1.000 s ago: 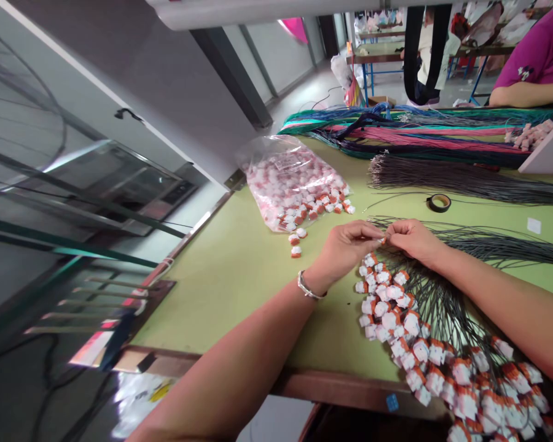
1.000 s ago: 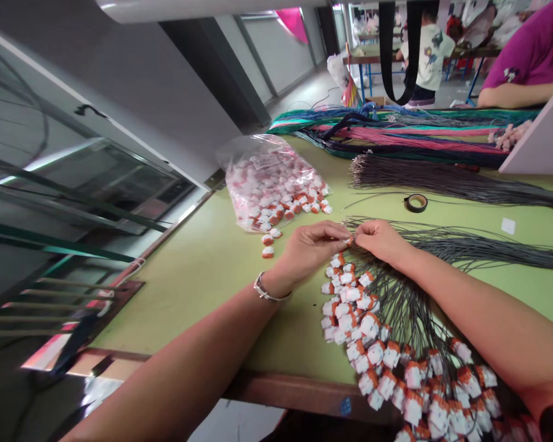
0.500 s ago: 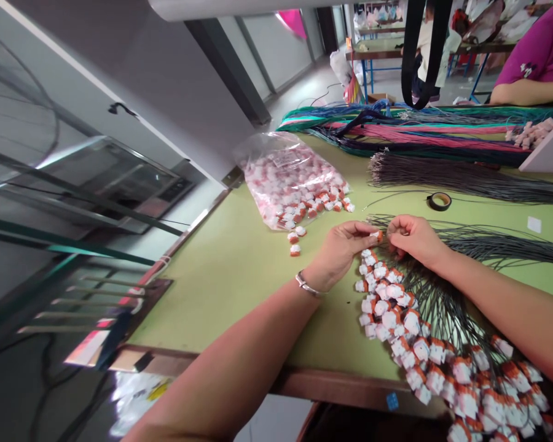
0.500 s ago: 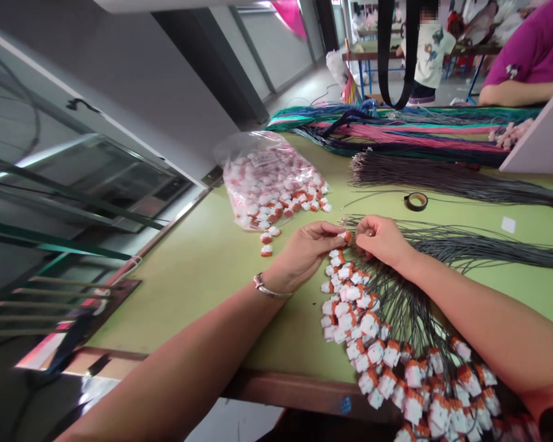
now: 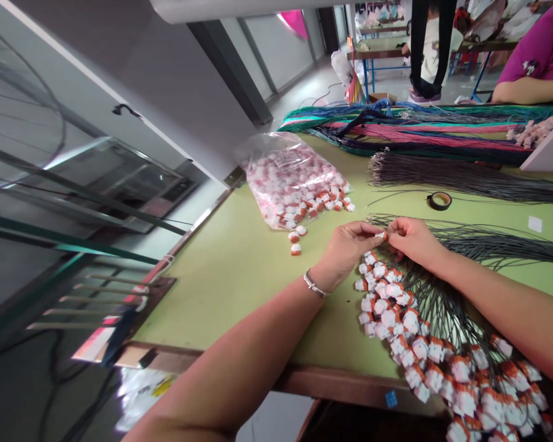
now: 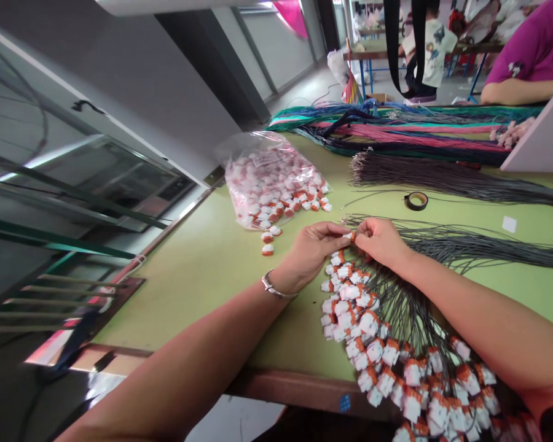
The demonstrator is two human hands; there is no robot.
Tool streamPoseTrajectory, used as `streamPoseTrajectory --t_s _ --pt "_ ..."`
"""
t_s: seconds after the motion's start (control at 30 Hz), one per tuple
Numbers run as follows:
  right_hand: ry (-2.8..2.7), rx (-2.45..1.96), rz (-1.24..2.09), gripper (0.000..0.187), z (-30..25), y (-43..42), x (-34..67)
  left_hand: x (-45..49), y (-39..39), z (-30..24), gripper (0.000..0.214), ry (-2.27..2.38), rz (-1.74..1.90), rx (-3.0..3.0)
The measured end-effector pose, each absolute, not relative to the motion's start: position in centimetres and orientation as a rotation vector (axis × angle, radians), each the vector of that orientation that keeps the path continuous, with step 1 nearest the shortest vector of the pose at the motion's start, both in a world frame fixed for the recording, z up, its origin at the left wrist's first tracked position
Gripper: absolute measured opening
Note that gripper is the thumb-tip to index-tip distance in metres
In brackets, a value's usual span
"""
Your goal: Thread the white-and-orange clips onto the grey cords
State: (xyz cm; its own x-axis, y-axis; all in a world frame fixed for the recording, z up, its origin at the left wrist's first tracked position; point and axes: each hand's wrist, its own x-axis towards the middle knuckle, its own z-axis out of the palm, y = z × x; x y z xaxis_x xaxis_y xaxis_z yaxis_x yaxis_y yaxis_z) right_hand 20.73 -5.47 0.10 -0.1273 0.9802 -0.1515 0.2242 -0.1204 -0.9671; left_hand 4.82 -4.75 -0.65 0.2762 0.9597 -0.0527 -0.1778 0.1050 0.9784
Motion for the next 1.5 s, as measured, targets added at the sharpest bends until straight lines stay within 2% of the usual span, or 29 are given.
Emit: streamPoseTrajectory --t_s 0.13,0.53,0.73,0.83,0.97,1.03,1.1,1.2,1.33,1.4,1.5 --pt "-1.394 -1.364 1.377 0.008 0.6 -5.4 20.9 4.5 -4.7 -0.8 0.021 0.898 1.035 1.09" --pt "-1.455 -1.449 1.305 0.008 0.6 -5.5 20.5 4.6 -4.9 -0.3 0.018 0.912 1.0 1.223" --pt "-1.333 -1.311 1.364 0.012 0.6 -5.3 21.3 4.1 -5.3 0.9 0.009 0.915 1.036 1.431" --pt "-1.13 -1.219 1.423 0.026 0.3 -4.9 21.9 3.7 -6.5 3.0 0.006 0.775 0.821 1.76" --pt "-1.005 -1.17 1.504 0.031 -0.1 -4.7 22.1 2.6 -7.4 5.9 0.016 0.486 0.579 2.109" --pt "-1.018 -1.15 1.546 0.034 -0.3 -4.7 22.1 0.9 -6.8 6.6 0.014 0.736 0.691 2.215" --pt "-1.009 -1.142 1.555 0.032 -0.4 -4.7 22.1 -1.5 -5.5 6.7 0.014 1.313 0.785 2.241" --pt "-1.029 -1.164 1.539 0.025 -0.5 -4.7 22.0 -4.9 -3.3 5.7 0.018 1.86 0.315 2.263" --pt "-1.176 -1.224 1.472 0.024 -0.5 -4.7 21.8 -6.5 -2.0 4.2 0.006 1.819 -0.019 2.303" --pt "-1.268 -1.274 1.408 0.021 -0.4 -4.9 21.6 -6.4 -2.0 4.1 0.012 1.722 -0.019 2.325" --pt "-1.35 -1.348 1.341 0.018 0.0 -5.2 21.3 -5.7 -2.2 4.7 0.018 1.596 0.184 2.273"
